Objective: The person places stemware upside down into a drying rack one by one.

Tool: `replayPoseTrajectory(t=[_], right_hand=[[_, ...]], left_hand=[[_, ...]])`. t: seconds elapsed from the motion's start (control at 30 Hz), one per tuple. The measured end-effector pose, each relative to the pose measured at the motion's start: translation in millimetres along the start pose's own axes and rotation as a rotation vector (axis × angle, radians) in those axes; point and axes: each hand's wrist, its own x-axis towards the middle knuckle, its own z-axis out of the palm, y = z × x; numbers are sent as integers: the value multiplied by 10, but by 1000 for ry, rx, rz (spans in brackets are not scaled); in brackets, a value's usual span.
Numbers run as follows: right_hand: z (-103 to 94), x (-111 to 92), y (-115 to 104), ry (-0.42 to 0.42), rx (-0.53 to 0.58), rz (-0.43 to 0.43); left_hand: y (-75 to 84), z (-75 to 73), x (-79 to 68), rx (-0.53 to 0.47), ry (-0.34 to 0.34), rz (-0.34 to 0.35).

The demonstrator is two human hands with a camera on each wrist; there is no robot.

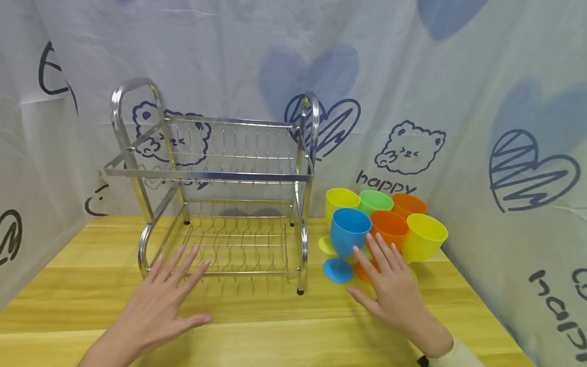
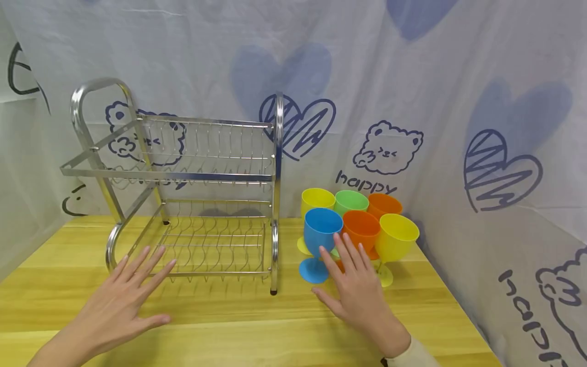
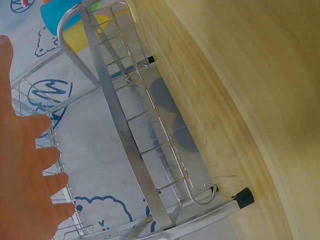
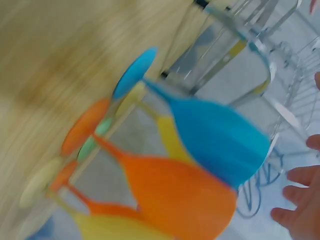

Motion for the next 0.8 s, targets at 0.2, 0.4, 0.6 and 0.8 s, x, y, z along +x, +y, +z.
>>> replayPoseTrajectory(t=[0.2,0.4,0.6,0.8], right_hand=[[-29,-62,279,118,-61,57],[-75,-144,626,241,-91,190],[-65,-301,911,246,-127,308],[-43,-445,1011,114,83,657]], left_hand=[[-36,-5,-21,3,7,-5],[-30,-29,-24,-71,-48,-88],[28,-103,-16,-299,-105,-234],[68,-182,59,-597,-104,-317]])
